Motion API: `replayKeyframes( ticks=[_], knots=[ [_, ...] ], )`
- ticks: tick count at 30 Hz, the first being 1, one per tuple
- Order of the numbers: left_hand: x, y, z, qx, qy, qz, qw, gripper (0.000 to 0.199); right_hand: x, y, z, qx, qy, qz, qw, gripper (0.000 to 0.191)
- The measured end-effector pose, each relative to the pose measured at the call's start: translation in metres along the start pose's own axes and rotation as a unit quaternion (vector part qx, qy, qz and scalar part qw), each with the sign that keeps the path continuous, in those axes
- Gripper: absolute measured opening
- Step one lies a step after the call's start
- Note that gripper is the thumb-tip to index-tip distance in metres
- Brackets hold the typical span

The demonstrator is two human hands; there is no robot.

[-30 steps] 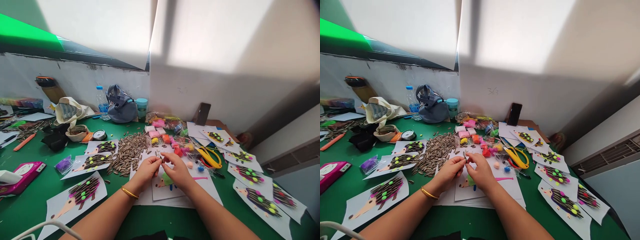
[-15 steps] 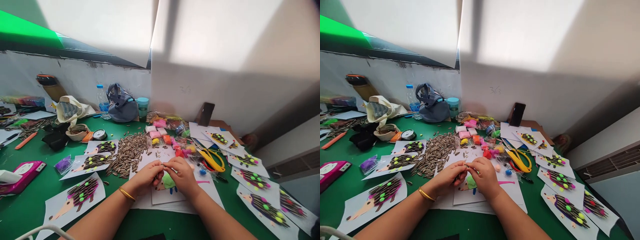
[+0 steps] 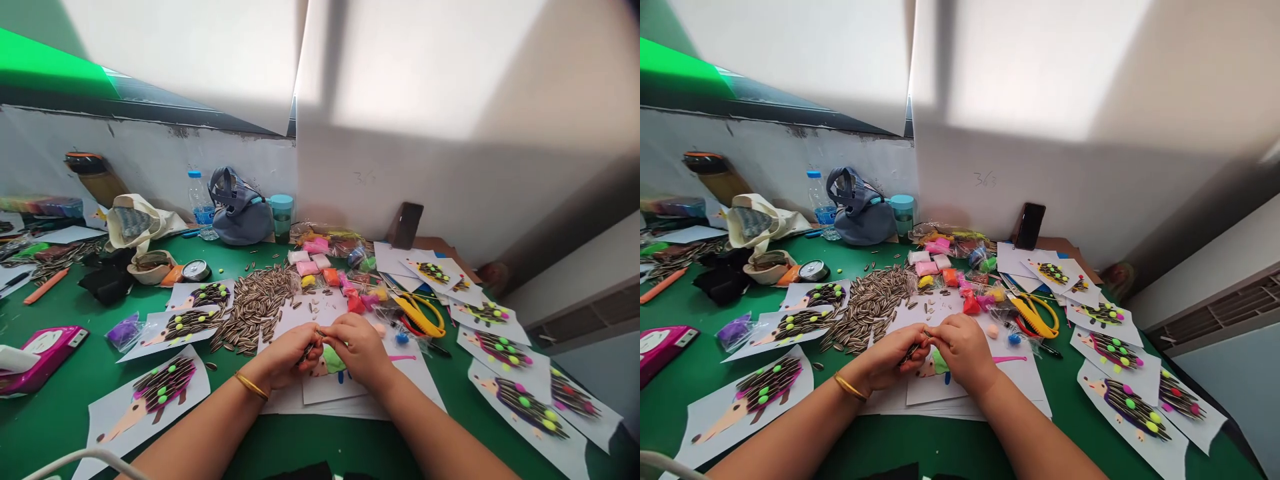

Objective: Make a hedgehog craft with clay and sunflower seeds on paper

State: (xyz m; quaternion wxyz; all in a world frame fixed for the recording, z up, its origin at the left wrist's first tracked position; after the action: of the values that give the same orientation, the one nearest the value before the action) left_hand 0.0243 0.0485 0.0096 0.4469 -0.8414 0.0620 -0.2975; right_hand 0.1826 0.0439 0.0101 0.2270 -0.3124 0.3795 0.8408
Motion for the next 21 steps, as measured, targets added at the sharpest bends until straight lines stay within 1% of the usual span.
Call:
replayKeyframes(
  ticks=[4,7,9,11,14,17,19,21],
  knots=[
    [-0.002,0.001,0.001,0.01,-0.021,0.027,0.999,0.009,0.003,0.002,0.0,0.004,-0.009,0.002,1.0,0.015],
    [-0.002,0.003,0.003,0.039,-0.03,0.047,0.998,0.011,0.004,0.002,0.002,0.038,-0.008,0.033,0.999,0.013],
    [-0.003,0.005,0.006,0.071,-0.046,0.085,0.993,0.011,0.005,0.002,0.003,0.071,0.002,0.069,0.995,0.01],
    [-0.004,0.006,0.008,0.1,-0.071,0.143,0.982,0.011,0.007,0.001,0.005,0.108,0.007,0.096,0.989,0.008],
    [-0.007,0.008,0.012,0.132,-0.106,0.218,0.961,0.012,0.012,0.001,0.008,0.15,-0.001,0.112,0.982,0.01],
    [-0.01,0.006,0.014,0.151,-0.121,0.266,0.944,0.015,0.014,0.0,0.01,0.157,-0.002,0.115,0.981,0.013],
    [-0.013,0.002,0.014,0.159,-0.132,0.302,0.931,0.016,0.011,-0.004,0.012,0.161,-0.012,0.113,0.98,0.015],
    [-0.017,-0.002,0.013,0.169,-0.157,0.348,0.909,0.018,0.007,-0.01,0.012,0.172,-0.024,0.098,0.98,0.016]
  ],
)
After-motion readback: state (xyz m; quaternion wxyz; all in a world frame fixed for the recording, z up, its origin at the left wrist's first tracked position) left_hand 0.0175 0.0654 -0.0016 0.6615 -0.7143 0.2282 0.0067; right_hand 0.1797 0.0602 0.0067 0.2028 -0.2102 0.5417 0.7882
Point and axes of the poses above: each hand's wrist, its own z-axis towards the middle knuckle, its own x-axis out of the palm, y = z × x, the point moved 2 cm from there along z, towards the middle knuckle, and after that the axes turned 1 degree about -z, right-handed, at the moved point
